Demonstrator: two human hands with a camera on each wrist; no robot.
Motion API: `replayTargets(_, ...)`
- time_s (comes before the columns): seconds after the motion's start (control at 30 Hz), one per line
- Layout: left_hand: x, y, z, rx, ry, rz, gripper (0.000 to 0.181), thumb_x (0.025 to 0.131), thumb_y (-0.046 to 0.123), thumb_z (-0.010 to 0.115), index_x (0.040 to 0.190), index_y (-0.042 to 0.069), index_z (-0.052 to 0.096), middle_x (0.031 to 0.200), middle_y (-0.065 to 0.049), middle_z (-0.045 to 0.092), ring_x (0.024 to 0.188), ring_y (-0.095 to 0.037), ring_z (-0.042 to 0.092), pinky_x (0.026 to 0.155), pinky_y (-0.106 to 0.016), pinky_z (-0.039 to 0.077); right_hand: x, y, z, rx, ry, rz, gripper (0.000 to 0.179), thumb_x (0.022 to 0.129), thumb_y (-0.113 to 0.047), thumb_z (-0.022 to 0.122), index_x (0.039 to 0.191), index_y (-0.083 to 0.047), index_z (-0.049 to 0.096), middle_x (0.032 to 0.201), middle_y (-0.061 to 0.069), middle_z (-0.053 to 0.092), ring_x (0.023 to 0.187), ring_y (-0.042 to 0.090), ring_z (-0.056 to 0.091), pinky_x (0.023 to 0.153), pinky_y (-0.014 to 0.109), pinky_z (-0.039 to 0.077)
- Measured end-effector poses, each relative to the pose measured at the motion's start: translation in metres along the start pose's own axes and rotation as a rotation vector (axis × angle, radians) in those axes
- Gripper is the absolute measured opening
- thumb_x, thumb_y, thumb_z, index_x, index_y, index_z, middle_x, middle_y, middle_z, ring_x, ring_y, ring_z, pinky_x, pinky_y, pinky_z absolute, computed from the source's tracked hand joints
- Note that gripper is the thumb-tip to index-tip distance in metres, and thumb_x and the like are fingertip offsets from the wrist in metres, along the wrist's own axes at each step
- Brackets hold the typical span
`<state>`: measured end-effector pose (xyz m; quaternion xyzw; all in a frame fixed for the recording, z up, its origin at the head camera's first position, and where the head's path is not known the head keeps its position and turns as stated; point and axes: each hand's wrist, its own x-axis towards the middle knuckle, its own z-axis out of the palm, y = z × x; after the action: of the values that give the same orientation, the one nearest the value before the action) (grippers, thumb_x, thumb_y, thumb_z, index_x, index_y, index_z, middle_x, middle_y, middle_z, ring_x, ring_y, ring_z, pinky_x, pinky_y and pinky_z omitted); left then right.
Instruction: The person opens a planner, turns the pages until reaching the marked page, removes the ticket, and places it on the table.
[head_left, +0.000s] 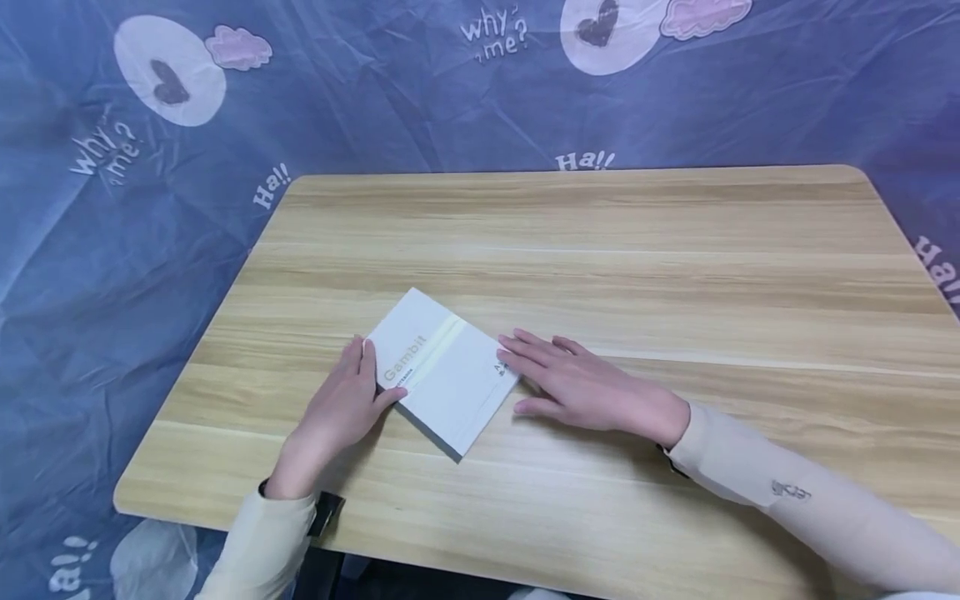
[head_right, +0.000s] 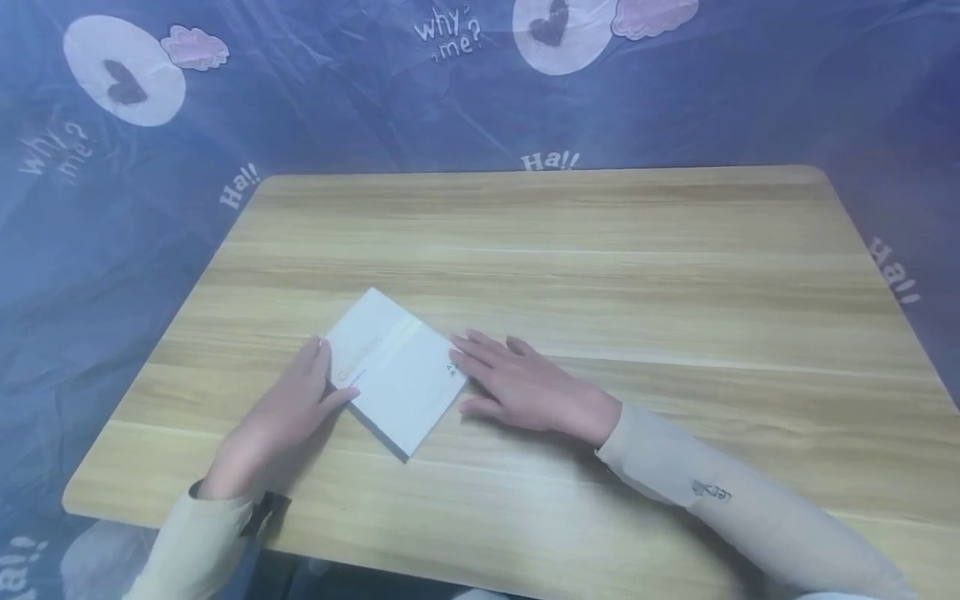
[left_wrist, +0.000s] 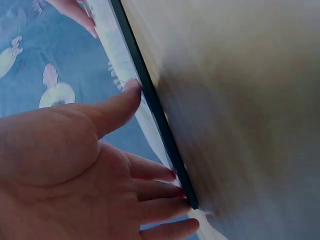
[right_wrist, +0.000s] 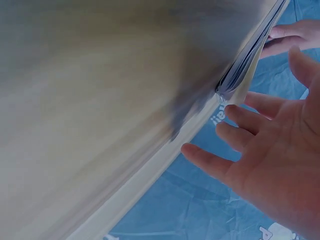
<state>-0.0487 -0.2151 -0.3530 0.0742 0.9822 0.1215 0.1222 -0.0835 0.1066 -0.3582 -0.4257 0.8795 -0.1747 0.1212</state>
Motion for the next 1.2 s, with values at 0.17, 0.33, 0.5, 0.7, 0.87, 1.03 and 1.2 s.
replayTargets(0.17,0.025,0.004,-0.001,0.01,-0.04,0.07,0.085,0.099,0.035,0.059,0.146,-0.02,0.016,0.154,-0.037,0.009,0.145,-0.046,0.01,0.115,-0.056,0.018,-0.013,0.005,-0.001,-0.021,0.016,0.035,0.074,0.097,-0.051,0.055,0.155,-0.01,0.031,0.162,0.005,0.02,0.149,0.023,0.013,0.114,0.058,0.021)
replayTargets(0.33,0.053,0.01,-0.002,0.004,-0.085,0.146,0.085,0.1,0.039,0.055,0.15,-0.014,0.012,0.158,-0.031,0.004,0.147,-0.041,0.006,0.116,-0.056,0.015,-0.027,0.011,-0.002,-0.064,0.033,0.072,0.075,0.097,-0.05,0.056,0.154,-0.009,0.031,0.161,0.007,0.022,0.149,0.026,0.015,0.113,0.059,0.022)
replayTargets(0.5,0.081,0.019,-0.006,0.013,-0.148,0.225,0.085,0.1,0.042,0.053,0.153,-0.007,0.008,0.16,-0.025,-0.001,0.148,-0.036,0.0,0.117,-0.057,0.01,-0.042,0.015,-0.004,-0.093,0.041,0.117,0.075,0.097,-0.048,0.056,0.155,-0.009,0.03,0.161,0.008,0.022,0.148,0.027,0.016,0.113,0.059,0.02)
replayTargets(0.7,0.117,0.035,-0.012,0.036,-0.22,0.321,0.086,0.1,0.045,0.05,0.156,-0.001,0.004,0.162,-0.019,-0.005,0.149,-0.031,-0.004,0.117,-0.057,0.01,-0.059,0.02,-0.008,-0.11,0.038,0.181,0.075,0.097,-0.048,0.056,0.155,-0.008,0.029,0.162,0.01,0.02,0.149,0.028,0.014,0.114,0.059,0.018)
replayTargets(0.87,0.145,0.05,-0.017,0.076,-0.276,0.388,0.085,0.101,0.048,0.047,0.157,0.004,0.001,0.163,-0.014,-0.008,0.149,-0.026,-0.006,0.117,-0.056,0.008,-0.069,0.026,-0.01,-0.119,0.056,0.21,0.074,0.098,-0.048,0.055,0.154,-0.007,0.031,0.161,0.012,0.021,0.148,0.029,0.016,0.113,0.061,0.02)
replayTargets(1.03,0.17,0.066,-0.023,0.093,-0.307,0.456,0.083,0.102,0.048,0.045,0.157,0.006,0.0,0.163,-0.011,-0.01,0.149,-0.025,-0.008,0.118,-0.055,0.006,-0.077,0.031,-0.012,-0.123,0.074,0.238,0.073,0.099,-0.049,0.053,0.154,-0.006,0.032,0.161,0.012,0.021,0.148,0.031,0.018,0.111,0.062,0.021)
replayTargets(1.2,0.193,0.079,-0.026,0.11,-0.331,0.527,0.082,0.102,0.048,0.045,0.158,0.008,-0.001,0.163,-0.011,-0.011,0.149,-0.024,-0.008,0.118,-0.053,0.004,-0.084,0.034,-0.016,-0.118,0.085,0.269,0.073,0.099,-0.049,0.053,0.154,-0.007,0.031,0.161,0.012,0.023,0.147,0.031,0.019,0.109,0.063,0.023)
